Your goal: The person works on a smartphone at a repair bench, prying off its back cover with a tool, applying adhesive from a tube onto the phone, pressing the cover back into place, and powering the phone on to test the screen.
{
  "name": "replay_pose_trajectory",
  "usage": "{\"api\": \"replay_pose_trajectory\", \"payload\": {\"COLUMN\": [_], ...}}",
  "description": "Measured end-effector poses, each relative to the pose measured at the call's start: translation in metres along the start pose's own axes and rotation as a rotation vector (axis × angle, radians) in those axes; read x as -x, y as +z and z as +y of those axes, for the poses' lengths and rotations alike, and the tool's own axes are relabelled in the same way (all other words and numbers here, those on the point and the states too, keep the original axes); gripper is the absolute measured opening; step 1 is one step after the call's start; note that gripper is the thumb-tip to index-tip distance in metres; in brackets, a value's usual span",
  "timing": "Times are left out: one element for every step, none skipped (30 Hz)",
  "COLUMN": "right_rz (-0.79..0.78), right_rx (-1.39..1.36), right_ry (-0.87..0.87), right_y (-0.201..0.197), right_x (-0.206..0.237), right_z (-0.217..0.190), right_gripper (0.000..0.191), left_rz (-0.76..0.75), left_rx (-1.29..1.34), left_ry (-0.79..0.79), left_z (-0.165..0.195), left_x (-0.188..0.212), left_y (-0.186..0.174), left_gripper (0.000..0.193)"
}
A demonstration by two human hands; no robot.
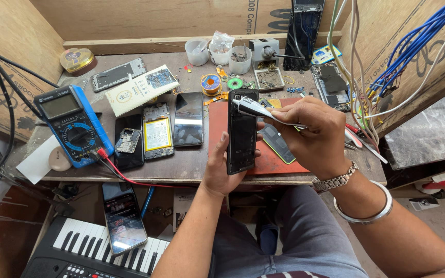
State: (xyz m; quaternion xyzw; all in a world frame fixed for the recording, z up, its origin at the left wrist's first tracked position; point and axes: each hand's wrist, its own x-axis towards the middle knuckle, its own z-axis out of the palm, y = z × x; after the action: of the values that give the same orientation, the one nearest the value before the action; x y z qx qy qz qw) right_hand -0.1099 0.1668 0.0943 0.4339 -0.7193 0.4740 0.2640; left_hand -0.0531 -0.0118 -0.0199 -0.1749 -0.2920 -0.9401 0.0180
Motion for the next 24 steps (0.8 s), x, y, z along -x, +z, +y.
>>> {"api": "replay_pose_trajectory", "payload": {"right_rz": [0.002, 0.003, 0.005, 0.007, 0.008, 0.009, 0.011, 0.011, 0.011, 0.011, 0.015, 0.018, 0.021, 0.023, 0.025, 0.027, 0.028, 0.029, 0.03, 0.029, 0.028, 0.027, 0.031, 0.035], "right_rx": [0.003, 0.003, 0.003, 0.002, 0.002, 0.002, 0.002, 0.0, -0.002, -0.003, -0.003, -0.002, -0.002, -0.014, -0.025, -0.037, -0.04, -0.043, -0.045, -0.044, -0.042, -0.04, -0.037, -0.033], "right_ry": [-0.004, -0.005, -0.005, -0.005, -0.013, -0.021, -0.029, -0.019, -0.01, -0.001, -0.007, -0.012, -0.016, -0.008, 0.001, 0.009, 0.01, 0.012, 0.013, 0.01, 0.007, 0.004, 0.003, 0.002], "right_y": [0.0, 0.0001, 0.0001, 0.0002, 0.0003, 0.0003, 0.0004, 0.0005, 0.0006, 0.0007, 0.0001, 0.0001, 0.0001, 0.0003, 0.0006, 0.0007, 0.0008, 0.0009, 0.001, 0.0011, 0.0014, 0.0015, 0.0018, 0.0012], "right_x": [0.0001, 0.0001, 0.0001, 0.0001, 0.0001, 0.0001, 0.0002, 0.0002, 0.0002, 0.0003, 0.0, 0.0, 0.0, 0.0, 0.0001, 0.0002, 0.0003, 0.0004, 0.0005, 0.0003, -0.0001, -0.0005, -0.0006, -0.0012], "right_z": [0.0005, 0.0011, 0.0017, 0.0023, 0.0028, 0.0033, 0.0037, 0.0042, 0.0046, 0.005, 0.0057, 0.0062, 0.0066, 0.007, 0.0074, 0.0077, 0.0079, 0.0081, 0.0083, 0.0086, 0.009, 0.0093, 0.0095, 0.0098], "right_gripper": [0.016, 0.016, 0.016, 0.016, 0.017, 0.017, 0.018, 0.018, 0.017, 0.017, 0.017, 0.017, 0.017, 0.017, 0.017, 0.017, 0.017, 0.017, 0.017, 0.017, 0.017, 0.017, 0.016, 0.016], "left_rz": [0.0, 0.0, 0.003, 0.006, 0.008, 0.008, 0.007, 0.006, 0.005, 0.004, 0.003, 0.003, 0.003, 0.003, 0.004, 0.005, 0.006, 0.007, 0.008, 0.009, 0.01, 0.011, 0.013, 0.013], "left_rx": [0.003, 0.005, 0.005, 0.005, 0.006, 0.005, 0.005, 0.005, 0.004, 0.002, 0.0, 0.003, 0.005, 0.007, 0.004, 0.0, -0.003, -0.003, -0.003, -0.004, -0.008, -0.013, -0.017, -0.018], "left_ry": [-0.001, -0.001, -0.003, -0.004, -0.006, -0.003, -0.001, 0.002, 0.002, 0.002, 0.002, -0.001, -0.004, -0.007, -0.004, -0.002, 0.0, -0.001, -0.002, -0.003, -0.001, 0.0, 0.002, 0.003], "left_z": [0.0, 0.0, 0.0001, 0.0001, 0.0, -0.0001, -0.0003, -0.0004, -0.0004, -0.0004, -0.0006, -0.0006, -0.0007, -0.0008, -0.0009, -0.001, -0.001, -0.0011, -0.0011, -0.0012, -0.001, -0.0008, -0.0007, -0.0006], "left_x": [-0.0001, -0.0002, -0.0003, -0.0003, -0.0003, -0.0002, -0.0001, 0.0, 0.0, 0.0002, -0.0004, -0.0005, -0.0008, -0.001, -0.0011, -0.001, -0.001, -0.001, -0.0008, -0.0008, -0.0005, -0.0003, -0.0002, -0.0008], "left_y": [0.0001, 0.0002, 0.0002, 0.0002, 0.0002, 0.0003, 0.0004, 0.0004, 0.0004, 0.0002, 0.0004, 0.0002, 0.0002, 0.0001, 0.0001, 0.0001, 0.0002, 0.0003, 0.0004, 0.0006, 0.0008, 0.0011, 0.0011, 0.0017], "left_gripper": [0.062, 0.062, 0.062, 0.063, 0.063, 0.063, 0.063, 0.063, 0.063, 0.064, 0.064, 0.064, 0.064, 0.064, 0.064, 0.064, 0.064, 0.064, 0.064, 0.064, 0.064, 0.064, 0.064, 0.064]}}
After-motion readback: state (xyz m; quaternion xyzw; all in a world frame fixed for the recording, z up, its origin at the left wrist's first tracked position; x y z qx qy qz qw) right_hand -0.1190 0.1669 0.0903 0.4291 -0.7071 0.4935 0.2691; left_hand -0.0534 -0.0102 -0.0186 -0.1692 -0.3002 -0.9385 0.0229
